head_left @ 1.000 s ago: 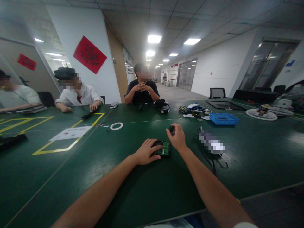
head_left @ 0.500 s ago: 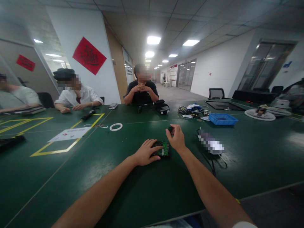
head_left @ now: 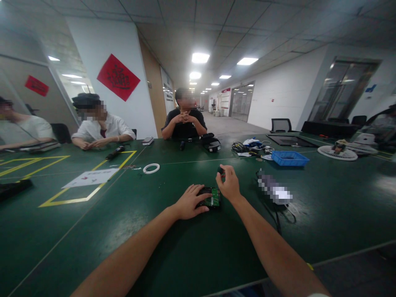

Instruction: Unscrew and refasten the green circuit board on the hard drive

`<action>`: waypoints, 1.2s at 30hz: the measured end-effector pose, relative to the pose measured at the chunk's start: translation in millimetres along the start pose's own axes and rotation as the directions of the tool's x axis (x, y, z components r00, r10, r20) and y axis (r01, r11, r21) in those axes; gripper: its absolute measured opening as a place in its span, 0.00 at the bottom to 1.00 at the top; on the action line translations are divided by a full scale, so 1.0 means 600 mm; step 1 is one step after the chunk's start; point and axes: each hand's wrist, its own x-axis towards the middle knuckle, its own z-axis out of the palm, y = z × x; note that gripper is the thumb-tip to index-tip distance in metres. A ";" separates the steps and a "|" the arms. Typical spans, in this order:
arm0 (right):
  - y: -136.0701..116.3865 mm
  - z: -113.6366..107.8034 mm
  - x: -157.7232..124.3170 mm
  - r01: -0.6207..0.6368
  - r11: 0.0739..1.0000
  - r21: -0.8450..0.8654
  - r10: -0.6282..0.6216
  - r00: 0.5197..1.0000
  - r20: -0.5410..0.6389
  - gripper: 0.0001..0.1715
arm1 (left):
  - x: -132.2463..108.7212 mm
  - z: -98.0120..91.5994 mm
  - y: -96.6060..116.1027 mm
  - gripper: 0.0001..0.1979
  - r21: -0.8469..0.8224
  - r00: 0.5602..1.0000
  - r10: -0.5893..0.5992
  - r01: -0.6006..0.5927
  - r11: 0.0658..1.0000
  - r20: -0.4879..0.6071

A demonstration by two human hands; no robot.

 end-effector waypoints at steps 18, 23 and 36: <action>0.000 0.000 0.004 -0.026 0.999 0.026 0.026 1.000 -0.005 0.19 | -0.001 -0.004 0.001 0.32 -0.024 1.000 -0.001 0.001 1.000 -0.007; 0.003 0.000 0.003 -0.060 0.998 -0.006 0.059 0.998 -0.026 0.20 | -0.001 -0.006 0.000 0.32 -0.027 1.000 -0.003 0.003 1.000 0.000; 0.009 0.007 0.001 -0.044 0.999 0.011 0.044 0.998 -0.044 0.21 | -0.001 -0.003 -0.003 0.32 -0.010 1.000 0.004 -0.004 1.000 0.009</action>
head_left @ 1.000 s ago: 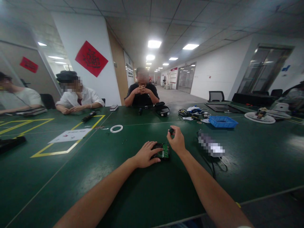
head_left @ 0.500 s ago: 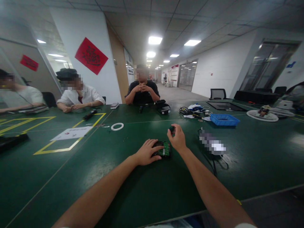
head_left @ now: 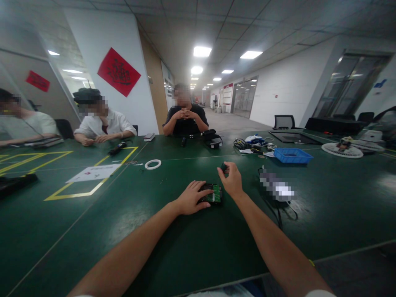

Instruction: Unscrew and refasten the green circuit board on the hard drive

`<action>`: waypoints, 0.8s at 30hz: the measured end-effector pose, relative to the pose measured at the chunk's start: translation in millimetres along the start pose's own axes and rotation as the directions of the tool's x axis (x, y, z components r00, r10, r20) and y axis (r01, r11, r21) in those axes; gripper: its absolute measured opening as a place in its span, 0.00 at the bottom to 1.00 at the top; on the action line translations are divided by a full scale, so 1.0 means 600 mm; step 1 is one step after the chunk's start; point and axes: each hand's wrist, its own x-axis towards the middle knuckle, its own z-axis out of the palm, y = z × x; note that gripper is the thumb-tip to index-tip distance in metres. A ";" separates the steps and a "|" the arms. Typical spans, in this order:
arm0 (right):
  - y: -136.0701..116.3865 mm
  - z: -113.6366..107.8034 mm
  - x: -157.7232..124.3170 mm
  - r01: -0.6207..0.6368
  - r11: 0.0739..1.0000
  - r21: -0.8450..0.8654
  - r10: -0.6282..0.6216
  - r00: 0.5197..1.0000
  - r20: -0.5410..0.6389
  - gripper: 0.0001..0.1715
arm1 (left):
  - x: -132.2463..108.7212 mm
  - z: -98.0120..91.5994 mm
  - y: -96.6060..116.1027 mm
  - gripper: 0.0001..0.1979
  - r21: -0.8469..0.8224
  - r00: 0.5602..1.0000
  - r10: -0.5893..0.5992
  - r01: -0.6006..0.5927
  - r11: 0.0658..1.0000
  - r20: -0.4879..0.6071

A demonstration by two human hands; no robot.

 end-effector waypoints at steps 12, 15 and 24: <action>0.010 0.008 -0.001 0.032 0.999 0.014 -0.031 0.999 -0.020 0.21 | -0.001 0.006 -0.002 0.32 0.021 1.000 0.004 -0.004 1.000 -0.009; 0.004 0.002 -0.001 0.032 0.999 0.002 -0.032 0.999 -0.012 0.20 | -0.001 0.004 -0.001 0.32 0.025 1.000 0.005 -0.005 1.000 -0.009; -0.008 -0.002 0.003 0.035 0.999 0.005 -0.035 0.999 -0.020 0.17 | 0.000 0.003 0.000 0.32 0.014 1.000 0.005 -0.005 1.000 -0.012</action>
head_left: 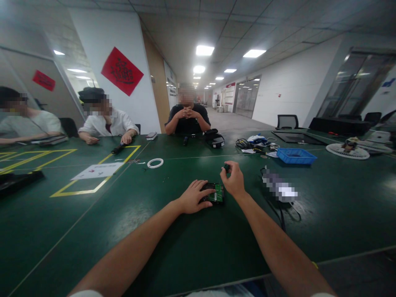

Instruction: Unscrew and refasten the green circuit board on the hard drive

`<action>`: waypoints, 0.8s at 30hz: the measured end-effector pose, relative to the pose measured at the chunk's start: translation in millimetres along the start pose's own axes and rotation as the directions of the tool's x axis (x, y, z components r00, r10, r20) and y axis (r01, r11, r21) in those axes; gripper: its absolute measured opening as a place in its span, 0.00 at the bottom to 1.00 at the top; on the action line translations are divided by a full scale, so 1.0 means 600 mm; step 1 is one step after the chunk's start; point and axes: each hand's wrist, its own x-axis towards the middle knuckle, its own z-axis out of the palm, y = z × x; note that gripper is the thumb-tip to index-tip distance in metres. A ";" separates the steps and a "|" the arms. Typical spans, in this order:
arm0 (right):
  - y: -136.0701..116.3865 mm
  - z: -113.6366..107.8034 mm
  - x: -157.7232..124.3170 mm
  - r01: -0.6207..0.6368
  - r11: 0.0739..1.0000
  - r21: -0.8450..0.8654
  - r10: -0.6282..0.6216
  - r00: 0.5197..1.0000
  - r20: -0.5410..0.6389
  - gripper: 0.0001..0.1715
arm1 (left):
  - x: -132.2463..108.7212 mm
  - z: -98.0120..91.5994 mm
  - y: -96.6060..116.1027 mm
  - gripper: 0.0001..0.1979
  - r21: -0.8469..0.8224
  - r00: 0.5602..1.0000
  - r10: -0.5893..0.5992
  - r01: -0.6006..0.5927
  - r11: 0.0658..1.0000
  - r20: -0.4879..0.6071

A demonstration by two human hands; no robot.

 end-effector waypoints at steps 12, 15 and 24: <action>0.005 0.002 -0.005 -0.008 0.999 0.041 0.008 1.000 0.020 0.22 | 0.001 0.001 0.001 0.32 -0.013 1.000 -0.003 0.003 1.000 -0.020; 0.008 0.007 -0.005 -0.040 0.999 0.033 0.040 0.999 -0.003 0.22 | 0.001 0.002 0.002 0.32 -0.003 1.000 -0.010 0.010 1.000 -0.013; 0.008 -0.001 -0.006 -0.021 1.000 0.005 0.021 1.000 0.016 0.22 | 0.001 0.002 0.001 0.33 0.004 1.000 -0.019 0.019 1.000 0.002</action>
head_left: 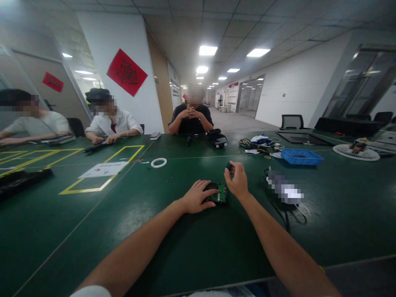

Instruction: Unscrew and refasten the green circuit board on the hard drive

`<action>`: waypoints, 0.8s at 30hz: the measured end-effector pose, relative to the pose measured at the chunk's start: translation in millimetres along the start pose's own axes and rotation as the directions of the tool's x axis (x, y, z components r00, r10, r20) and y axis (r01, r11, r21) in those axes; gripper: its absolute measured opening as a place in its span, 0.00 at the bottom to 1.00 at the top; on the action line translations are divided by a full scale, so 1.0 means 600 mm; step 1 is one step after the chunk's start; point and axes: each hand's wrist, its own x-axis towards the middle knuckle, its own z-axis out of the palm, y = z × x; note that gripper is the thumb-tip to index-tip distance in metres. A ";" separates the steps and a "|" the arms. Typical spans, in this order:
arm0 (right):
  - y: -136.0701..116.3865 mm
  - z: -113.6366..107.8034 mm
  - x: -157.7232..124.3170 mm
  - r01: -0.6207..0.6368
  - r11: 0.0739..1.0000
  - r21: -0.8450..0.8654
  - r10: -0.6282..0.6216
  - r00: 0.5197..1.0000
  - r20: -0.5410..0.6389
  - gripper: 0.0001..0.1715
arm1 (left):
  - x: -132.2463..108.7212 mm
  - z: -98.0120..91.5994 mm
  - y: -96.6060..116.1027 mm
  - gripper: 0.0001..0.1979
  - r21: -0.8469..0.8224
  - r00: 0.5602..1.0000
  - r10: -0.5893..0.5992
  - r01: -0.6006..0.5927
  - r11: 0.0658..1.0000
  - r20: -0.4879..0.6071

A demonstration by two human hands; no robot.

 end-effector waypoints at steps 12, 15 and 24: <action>-0.005 -0.002 0.002 -0.004 1.000 -0.007 0.004 1.000 -0.006 0.21 | -0.001 -0.003 0.002 0.32 -0.011 1.000 0.006 -0.006 1.000 -0.007; -0.007 -0.005 0.002 0.003 1.000 0.001 -0.003 1.000 0.009 0.20 | -0.001 -0.002 0.001 0.32 -0.008 1.000 0.009 -0.009 1.000 -0.007; 0.003 0.005 0.001 -0.040 0.999 0.007 0.040 0.999 -0.015 0.22 | -0.002 0.003 -0.004 0.33 -0.002 1.000 0.004 -0.004 1.000 0.003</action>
